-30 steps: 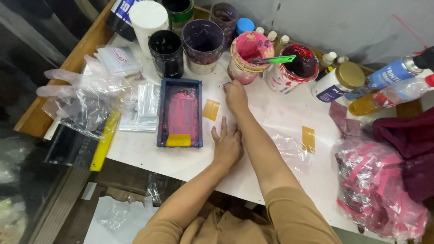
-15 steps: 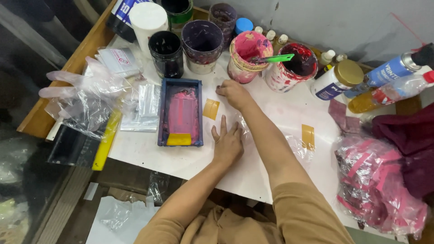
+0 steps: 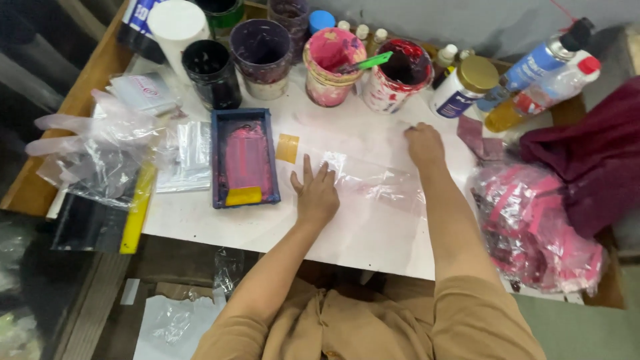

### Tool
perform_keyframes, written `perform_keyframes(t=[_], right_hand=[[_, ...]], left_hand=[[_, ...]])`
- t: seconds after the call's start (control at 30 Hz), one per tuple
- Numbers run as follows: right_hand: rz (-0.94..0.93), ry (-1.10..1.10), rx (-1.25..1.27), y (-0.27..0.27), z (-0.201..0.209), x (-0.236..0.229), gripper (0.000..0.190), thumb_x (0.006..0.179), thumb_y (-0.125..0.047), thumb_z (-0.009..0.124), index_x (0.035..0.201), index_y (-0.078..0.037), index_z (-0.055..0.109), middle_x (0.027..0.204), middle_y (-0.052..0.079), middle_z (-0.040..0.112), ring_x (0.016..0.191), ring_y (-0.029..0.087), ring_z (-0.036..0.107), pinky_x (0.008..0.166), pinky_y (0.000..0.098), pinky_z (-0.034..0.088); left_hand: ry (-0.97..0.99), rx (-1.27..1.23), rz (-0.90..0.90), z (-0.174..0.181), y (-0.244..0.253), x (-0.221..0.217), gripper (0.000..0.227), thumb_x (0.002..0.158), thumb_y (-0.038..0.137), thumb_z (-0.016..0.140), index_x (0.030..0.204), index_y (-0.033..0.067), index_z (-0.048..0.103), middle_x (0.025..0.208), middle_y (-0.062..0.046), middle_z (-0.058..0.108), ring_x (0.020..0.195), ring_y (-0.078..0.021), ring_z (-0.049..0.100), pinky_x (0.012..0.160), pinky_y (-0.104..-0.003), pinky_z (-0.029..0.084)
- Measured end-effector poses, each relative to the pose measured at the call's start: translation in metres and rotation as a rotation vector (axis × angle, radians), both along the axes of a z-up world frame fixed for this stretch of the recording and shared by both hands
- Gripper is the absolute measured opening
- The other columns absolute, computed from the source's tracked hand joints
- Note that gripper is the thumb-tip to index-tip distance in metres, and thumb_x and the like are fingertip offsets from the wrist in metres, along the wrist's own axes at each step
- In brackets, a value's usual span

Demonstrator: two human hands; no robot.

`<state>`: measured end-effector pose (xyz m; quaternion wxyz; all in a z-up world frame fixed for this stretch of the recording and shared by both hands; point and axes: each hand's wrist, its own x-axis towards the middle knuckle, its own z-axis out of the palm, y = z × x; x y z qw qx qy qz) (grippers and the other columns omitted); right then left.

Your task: The person handles a blue ink tray containing pink ink, using a yellow squeegee to spread the ink. They wipe the tray with a maroon cloth, then pick up a clear plastic sheet and place it on the table. The person smooths the plastic sheet and positions the ink tray on top of it.

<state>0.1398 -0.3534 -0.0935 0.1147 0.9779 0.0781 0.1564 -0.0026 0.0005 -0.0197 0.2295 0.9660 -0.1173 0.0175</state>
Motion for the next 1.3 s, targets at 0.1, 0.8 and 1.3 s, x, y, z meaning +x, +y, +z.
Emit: perform_keyframes(t=[0.1, 0.8, 1.3], right_hand=[[-0.146, -0.01, -0.087, -0.029, 0.008, -0.03, 0.02, 0.092, -0.011, 0.061, 0.092, -0.023, 0.077, 0.082, 0.001, 0.061, 0.075, 0.019, 0.066, 0.066, 0.0301, 0.054], [0.278, 0.05, 0.305, 0.146, 0.044, -0.03, 0.023, 0.104, -0.014, 0.058, 0.089, -0.01, 0.075, 0.084, 0.015, 0.063, 0.082, 0.031, 0.065, 0.073, 0.0382, 0.055], [0.503, 0.098, 0.379, 0.278, 0.031, 0.066, 0.024, 0.102, -0.013, 0.054, 0.104, -0.016, 0.078, 0.094, 0.012, 0.064, 0.093, 0.031, 0.064, 0.085, 0.0408, 0.053]], left_hand=[[-0.035, 0.006, 0.019, 0.001, 0.0, -0.002, 0.04, 0.091, 0.009, 0.052, 0.129, 0.0124, 0.064, 0.15, -0.013, 0.055, 0.155, -0.044, 0.017, 0.109, -0.068, 0.013], [0.18, 0.035, -0.035, 0.037, -0.001, -0.001, 0.042, 0.099, 0.011, 0.044, 0.138, 0.0098, 0.06, 0.158, -0.013, 0.047, 0.157, -0.043, 0.008, 0.114, -0.067, 0.007], [0.145, -0.028, -0.028, 0.016, 0.001, 0.006, 0.044, 0.095, 0.01, 0.049, 0.137, 0.0102, 0.059, 0.156, -0.013, 0.047, 0.156, -0.0447, 0.01, 0.113, -0.066, 0.008]])
